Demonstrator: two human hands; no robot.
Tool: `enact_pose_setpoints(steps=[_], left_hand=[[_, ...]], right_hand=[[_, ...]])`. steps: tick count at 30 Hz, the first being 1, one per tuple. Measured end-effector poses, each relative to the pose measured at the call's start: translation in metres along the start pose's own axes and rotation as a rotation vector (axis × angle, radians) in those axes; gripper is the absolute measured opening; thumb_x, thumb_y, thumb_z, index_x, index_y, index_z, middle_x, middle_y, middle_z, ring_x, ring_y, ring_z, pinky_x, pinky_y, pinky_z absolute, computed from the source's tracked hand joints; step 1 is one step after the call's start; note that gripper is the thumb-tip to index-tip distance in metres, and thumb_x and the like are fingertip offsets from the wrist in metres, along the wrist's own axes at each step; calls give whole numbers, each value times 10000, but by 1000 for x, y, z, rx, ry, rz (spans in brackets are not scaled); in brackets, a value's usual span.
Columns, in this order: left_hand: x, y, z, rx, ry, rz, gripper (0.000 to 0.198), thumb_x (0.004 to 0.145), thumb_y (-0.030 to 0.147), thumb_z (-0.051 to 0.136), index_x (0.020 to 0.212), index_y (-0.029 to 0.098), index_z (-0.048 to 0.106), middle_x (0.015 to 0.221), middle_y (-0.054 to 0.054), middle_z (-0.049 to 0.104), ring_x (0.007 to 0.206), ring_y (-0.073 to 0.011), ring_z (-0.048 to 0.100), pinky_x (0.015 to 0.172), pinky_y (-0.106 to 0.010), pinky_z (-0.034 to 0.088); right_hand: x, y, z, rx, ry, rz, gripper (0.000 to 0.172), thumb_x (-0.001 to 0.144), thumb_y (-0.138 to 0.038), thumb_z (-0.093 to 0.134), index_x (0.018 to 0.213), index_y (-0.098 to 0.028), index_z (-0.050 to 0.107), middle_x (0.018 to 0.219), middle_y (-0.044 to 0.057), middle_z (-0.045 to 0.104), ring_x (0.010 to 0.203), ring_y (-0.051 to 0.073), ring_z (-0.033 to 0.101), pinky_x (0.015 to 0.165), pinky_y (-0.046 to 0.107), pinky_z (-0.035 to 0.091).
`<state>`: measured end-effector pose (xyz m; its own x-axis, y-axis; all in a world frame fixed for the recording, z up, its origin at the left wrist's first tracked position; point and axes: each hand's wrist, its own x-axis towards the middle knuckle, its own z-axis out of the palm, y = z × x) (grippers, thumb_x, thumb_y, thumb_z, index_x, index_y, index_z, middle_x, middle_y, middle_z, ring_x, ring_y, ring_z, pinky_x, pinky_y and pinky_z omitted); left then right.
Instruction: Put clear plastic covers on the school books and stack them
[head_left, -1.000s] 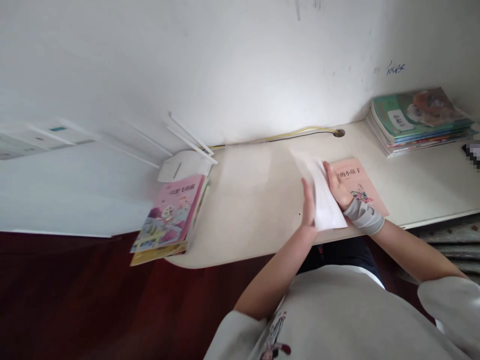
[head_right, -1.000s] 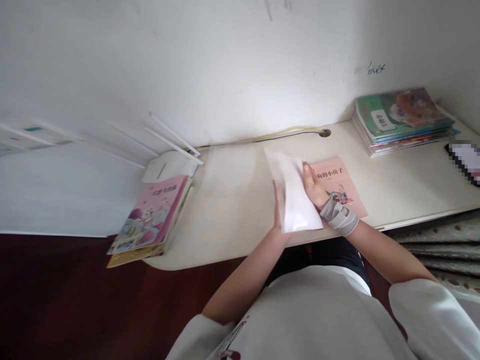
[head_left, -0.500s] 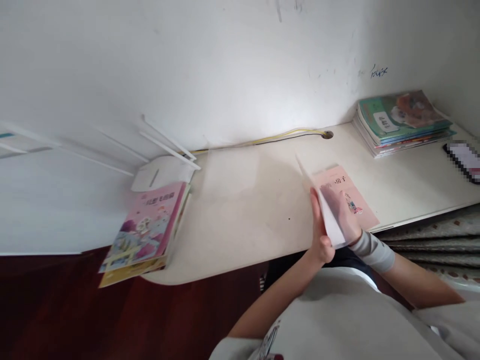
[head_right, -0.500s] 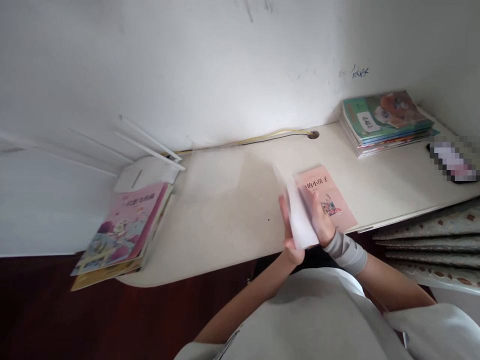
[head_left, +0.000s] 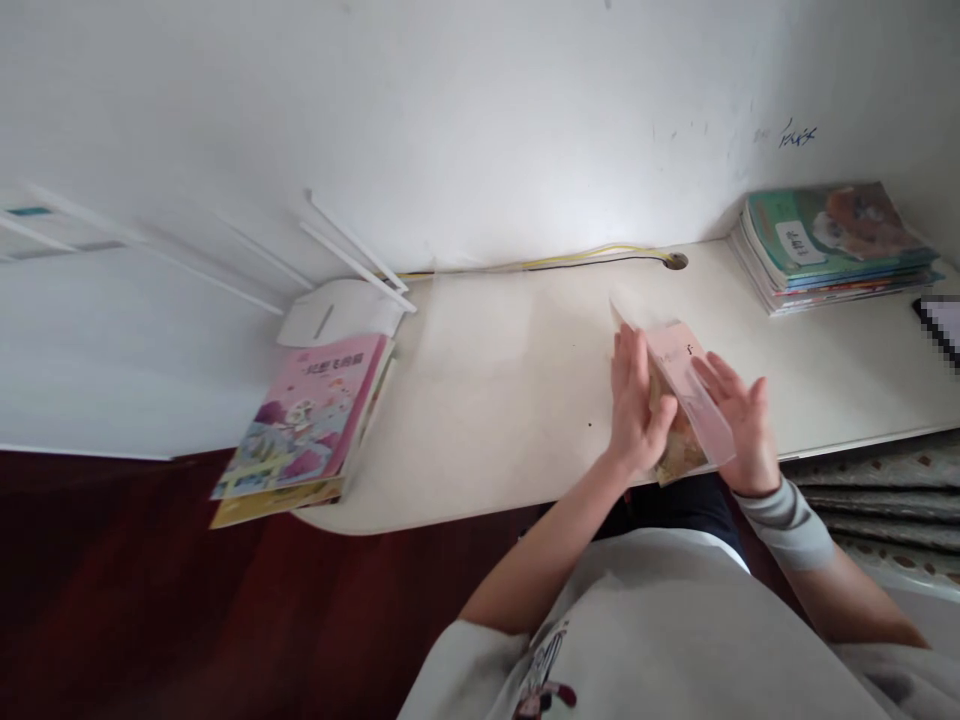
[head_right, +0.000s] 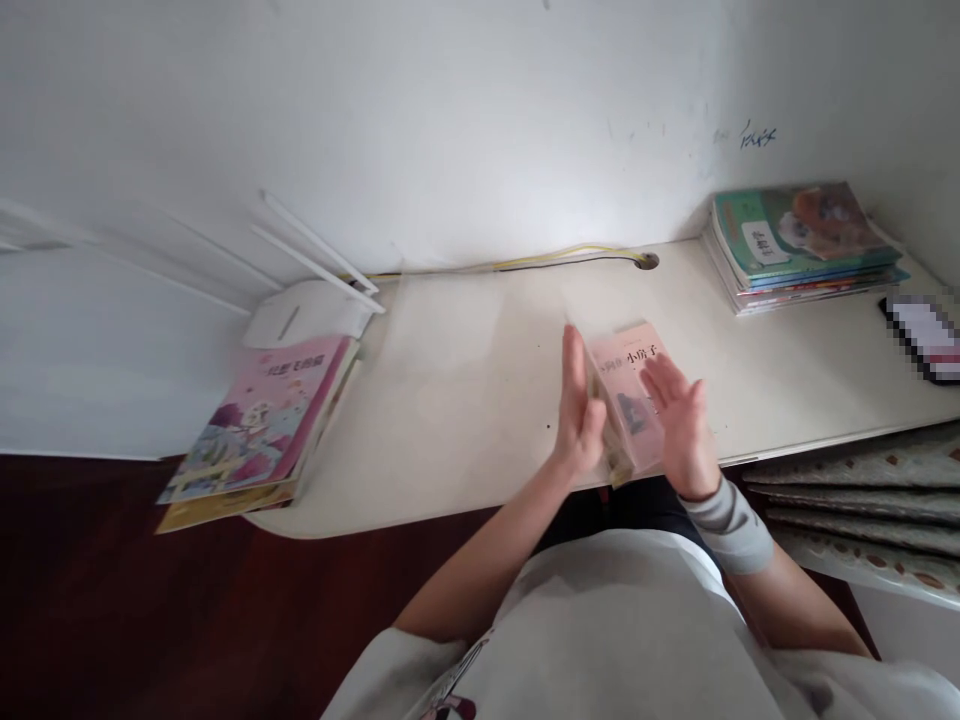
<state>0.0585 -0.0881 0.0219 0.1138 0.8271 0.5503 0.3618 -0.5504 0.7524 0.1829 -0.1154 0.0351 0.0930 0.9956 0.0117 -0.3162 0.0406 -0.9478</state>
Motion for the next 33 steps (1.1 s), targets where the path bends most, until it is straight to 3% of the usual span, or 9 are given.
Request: enact_pose_setpoints(steps=[2,5,9,15,20,23,26,30,33], left_hand=[[21,-6,-3,111,-108,-80,722,886,625,234,1464,316,-69,1562,-14,-66,1420,-255,-58,1146,-480,29],[51,-16,1,270,-343,-200,803,854,666,274,1472,259,-38,1560,-83,-25,1420,-286,-41,1117,-549,54],[80,-31,8,445,-475,-326,787,862,662,214,1477,213,17,1558,-90,0,1421,-295,-12,1114,-549,86],[83,-56,16,664,-637,-284,742,887,618,139,1476,168,97,1534,-117,190,1405,-315,153,1103,-567,137],[75,-62,24,803,-601,-181,689,894,576,286,1437,155,238,1483,-149,310,1356,-316,270,1066,-497,255],[71,-54,7,859,-545,-151,613,887,530,385,1374,160,340,1307,-166,510,1204,-297,459,943,-420,381],[68,-49,-27,897,-577,-256,541,853,529,463,1258,170,452,1063,-137,636,955,-275,599,784,-368,437],[69,-58,-64,840,-614,-508,363,839,510,463,955,194,599,881,-77,676,782,-233,623,637,-308,425],[70,-71,-69,672,-569,-545,306,824,473,482,795,195,607,849,-53,676,773,-204,615,638,-288,417]], right_hand=[[-3,-12,-6,-105,4,-141,676,847,-703,177,1357,-315,390,1448,60,387,1325,275,363,1022,548,366],[-14,-24,-9,-506,-23,-405,657,848,-610,404,1419,-313,273,1518,67,231,1377,297,248,1042,563,329],[-18,-23,-21,-953,91,-588,520,861,-357,521,1362,-303,390,1527,70,155,1391,314,195,1049,580,310],[-8,-1,-67,-1170,205,-563,415,874,-290,487,1287,-257,473,1492,113,213,1351,318,294,1006,547,385],[-18,17,-84,-1473,194,-549,397,869,-296,488,1262,-242,493,1491,131,226,1360,337,255,1002,544,374],[-19,23,-88,-1660,174,-495,403,891,-351,460,1271,-219,478,1442,160,335,1348,334,278,1008,539,347],[-4,23,-95,-1756,196,-434,477,887,-449,450,1287,-188,452,1377,182,427,1312,335,333,1000,540,327],[27,17,-101,-1725,180,-340,436,829,-522,515,1081,-171,570,1267,174,515,1188,316,454,931,475,384],[41,15,-99,-1626,139,-245,325,809,-509,544,869,-195,602,1164,125,561,1061,271,523,858,424,415]])
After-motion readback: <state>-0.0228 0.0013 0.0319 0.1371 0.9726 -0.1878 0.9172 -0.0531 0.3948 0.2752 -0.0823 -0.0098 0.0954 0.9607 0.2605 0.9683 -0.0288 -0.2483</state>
